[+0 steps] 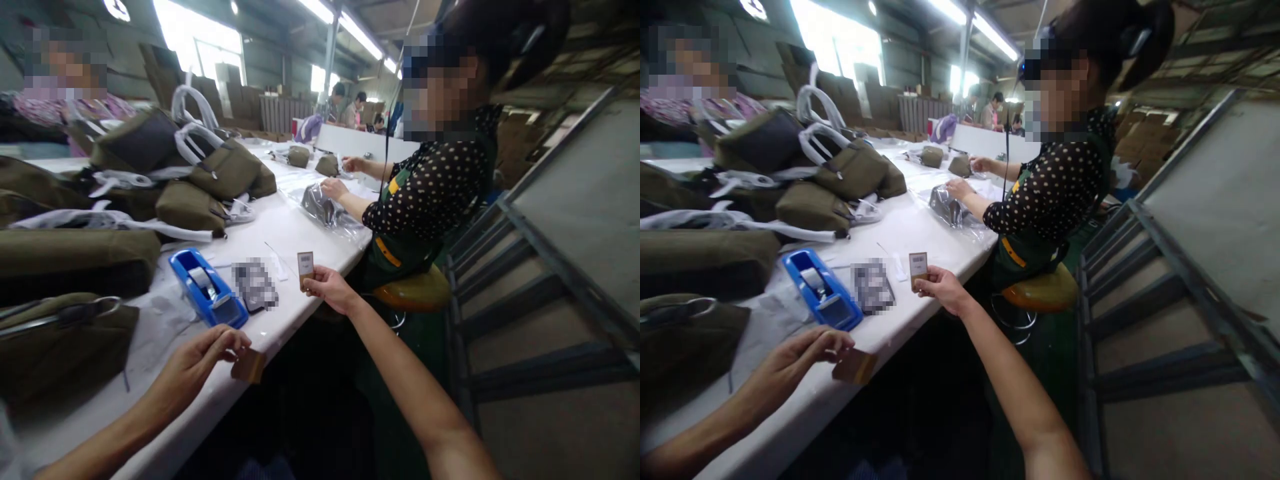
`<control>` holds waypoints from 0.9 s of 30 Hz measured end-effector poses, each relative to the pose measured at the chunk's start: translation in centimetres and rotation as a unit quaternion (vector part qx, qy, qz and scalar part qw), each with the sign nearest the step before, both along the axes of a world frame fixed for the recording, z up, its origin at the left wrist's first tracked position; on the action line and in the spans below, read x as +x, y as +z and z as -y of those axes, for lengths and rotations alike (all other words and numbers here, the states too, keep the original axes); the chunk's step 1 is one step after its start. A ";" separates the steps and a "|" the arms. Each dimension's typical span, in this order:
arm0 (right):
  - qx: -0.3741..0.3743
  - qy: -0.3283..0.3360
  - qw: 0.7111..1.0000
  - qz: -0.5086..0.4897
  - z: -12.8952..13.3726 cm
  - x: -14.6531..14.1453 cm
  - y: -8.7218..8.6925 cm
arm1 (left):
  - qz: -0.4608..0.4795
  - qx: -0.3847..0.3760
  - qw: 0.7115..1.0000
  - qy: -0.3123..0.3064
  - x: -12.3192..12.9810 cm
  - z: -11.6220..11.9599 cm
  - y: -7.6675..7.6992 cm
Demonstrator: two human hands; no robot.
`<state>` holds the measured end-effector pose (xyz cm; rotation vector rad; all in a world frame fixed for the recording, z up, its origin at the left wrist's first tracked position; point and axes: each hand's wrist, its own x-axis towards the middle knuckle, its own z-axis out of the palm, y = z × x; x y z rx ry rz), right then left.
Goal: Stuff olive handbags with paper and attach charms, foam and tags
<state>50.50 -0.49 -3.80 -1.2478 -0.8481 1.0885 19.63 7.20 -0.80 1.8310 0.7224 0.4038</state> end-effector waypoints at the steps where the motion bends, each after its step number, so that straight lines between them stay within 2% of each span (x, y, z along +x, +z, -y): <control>1: 0.001 -0.020 1.000 0.019 -2.0 -0.9 0.4 | 0.011 -0.007 1.000 0.004 -1.3 0.4 0.5; 5: -0.042 -0.096 0.987 0.121 -8.8 -4.2 1.5 | 0.046 -0.042 0.998 0.027 -6.2 1.6 1.5; 7: -0.067 -0.127 0.973 0.181 -10.4 -5.3 2.1 | 0.065 -0.057 0.996 0.038 -8.3 1.9 1.8; 9: -0.069 -0.155 0.955 0.244 -10.6 -6.5 3.0 | 0.081 -0.061 0.993 0.053 -10.4 1.8 1.9; 11: -0.047 -0.169 0.938 0.300 -9.7 -8.5 4.1 | 0.094 -0.067 0.991 0.069 -12.3 1.6 2.3; 13: -0.015 -0.148 0.929 0.339 -8.0 -11.8 5.3 | 0.110 -0.086 0.987 0.080 -14.0 1.4 2.8; 15: 0.017 -0.088 0.929 0.358 -5.7 -16.5 6.3 | 0.127 -0.115 0.982 0.082 -15.2 1.4 3.3; 19: 0.084 0.053 0.931 0.353 -1.1 -27.0 7.8 | 0.145 -0.163 0.976 0.026 -16.5 2.1 3.8; 21: 0.103 0.073 0.941 0.313 0.5 -31.0 8.2 | 0.146 -0.169 0.975 0.011 -17.3 2.8 3.7; 23: 0.099 0.069 0.961 0.249 1.6 -33.7 8.5 | 0.148 -0.166 0.975 0.012 -18.4 3.6 3.7; 27: 0.079 0.103 0.983 0.134 2.8 -36.1 9.1 | 0.150 -0.156 0.976 -0.001 -20.8 5.2 4.8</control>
